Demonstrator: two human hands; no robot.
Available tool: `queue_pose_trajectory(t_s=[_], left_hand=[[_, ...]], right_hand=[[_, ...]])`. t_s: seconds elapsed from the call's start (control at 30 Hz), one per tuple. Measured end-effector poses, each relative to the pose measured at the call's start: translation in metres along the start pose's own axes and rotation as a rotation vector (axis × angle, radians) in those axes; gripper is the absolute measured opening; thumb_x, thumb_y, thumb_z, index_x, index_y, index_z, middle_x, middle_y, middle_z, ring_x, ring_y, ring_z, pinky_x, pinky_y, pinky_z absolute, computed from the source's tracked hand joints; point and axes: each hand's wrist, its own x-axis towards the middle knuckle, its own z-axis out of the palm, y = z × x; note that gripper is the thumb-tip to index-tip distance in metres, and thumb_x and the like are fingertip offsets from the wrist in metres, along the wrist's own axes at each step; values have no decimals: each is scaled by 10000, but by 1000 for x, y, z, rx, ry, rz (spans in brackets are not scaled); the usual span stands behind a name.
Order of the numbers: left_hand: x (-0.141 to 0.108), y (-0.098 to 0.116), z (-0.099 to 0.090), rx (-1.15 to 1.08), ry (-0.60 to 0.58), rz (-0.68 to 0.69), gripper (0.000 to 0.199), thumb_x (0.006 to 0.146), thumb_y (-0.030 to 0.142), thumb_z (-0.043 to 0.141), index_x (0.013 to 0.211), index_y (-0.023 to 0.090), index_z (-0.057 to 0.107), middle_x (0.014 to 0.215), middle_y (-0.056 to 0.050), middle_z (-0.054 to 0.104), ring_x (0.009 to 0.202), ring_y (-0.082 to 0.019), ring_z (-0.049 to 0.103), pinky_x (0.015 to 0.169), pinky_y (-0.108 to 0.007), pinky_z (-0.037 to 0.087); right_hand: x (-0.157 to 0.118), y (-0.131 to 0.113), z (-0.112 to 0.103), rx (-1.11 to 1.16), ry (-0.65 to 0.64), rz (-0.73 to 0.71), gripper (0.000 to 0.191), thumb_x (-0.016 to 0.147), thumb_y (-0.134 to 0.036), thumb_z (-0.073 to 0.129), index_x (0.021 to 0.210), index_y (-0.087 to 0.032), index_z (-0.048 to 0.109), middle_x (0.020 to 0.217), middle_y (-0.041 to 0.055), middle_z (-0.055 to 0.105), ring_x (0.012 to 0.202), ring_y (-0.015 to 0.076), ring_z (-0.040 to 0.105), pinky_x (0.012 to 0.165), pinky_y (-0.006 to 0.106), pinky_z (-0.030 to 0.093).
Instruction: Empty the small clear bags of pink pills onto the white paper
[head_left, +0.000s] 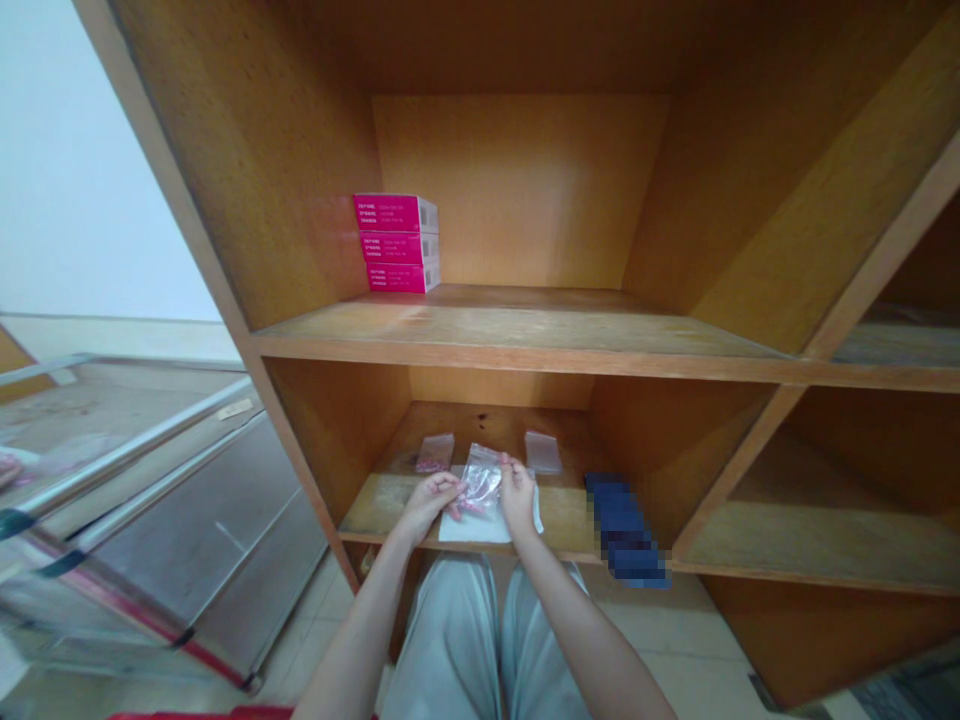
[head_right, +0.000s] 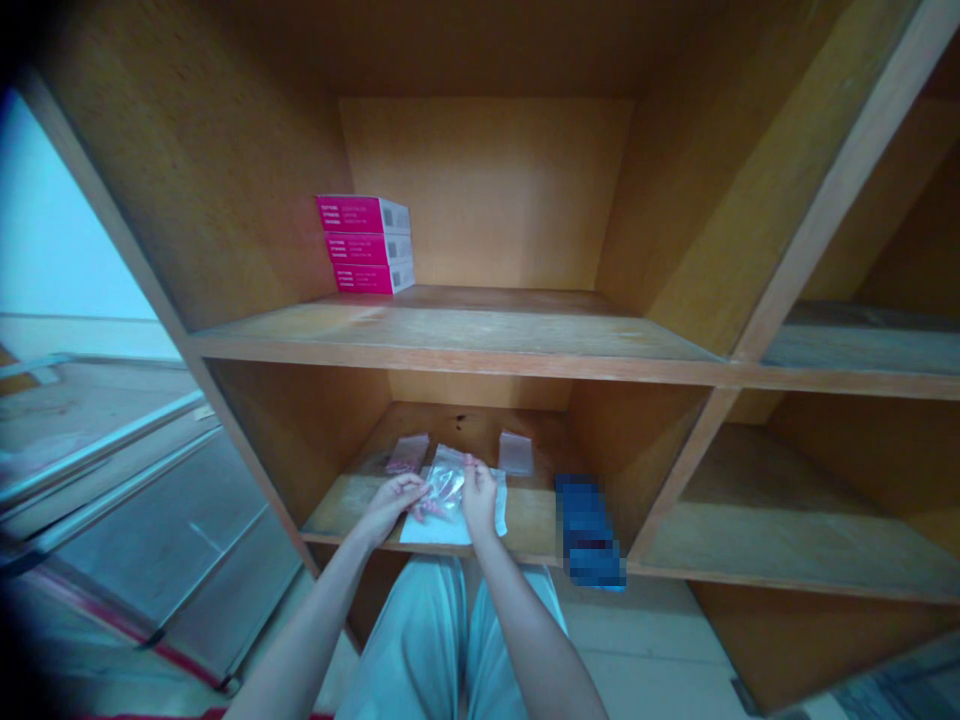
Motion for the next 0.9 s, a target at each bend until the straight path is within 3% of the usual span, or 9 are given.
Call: queue_pose_trajectory(t_s=[0.37, 0.9], left_hand=[[3, -2, 0, -20, 78, 17, 288, 649, 402, 645, 701, 134, 553, 499, 29, 563, 379, -74, 484, 416, -185, 342], [6, -9, -2, -4, 97, 63, 276, 668, 406, 625, 691, 142, 547, 506, 26, 567, 388, -74, 468, 422, -190, 343]], right_hand=[[-7, -10, -1, 31, -167, 49, 308, 753, -409, 516, 907, -147, 568, 484, -49, 489, 420, 93, 426, 418, 194, 337], [-6, -10, -1, -18, -71, 6, 290, 764, -381, 487, 870, -144, 618, 581, 22, 618, 521, 145, 546, 487, 232, 416]])
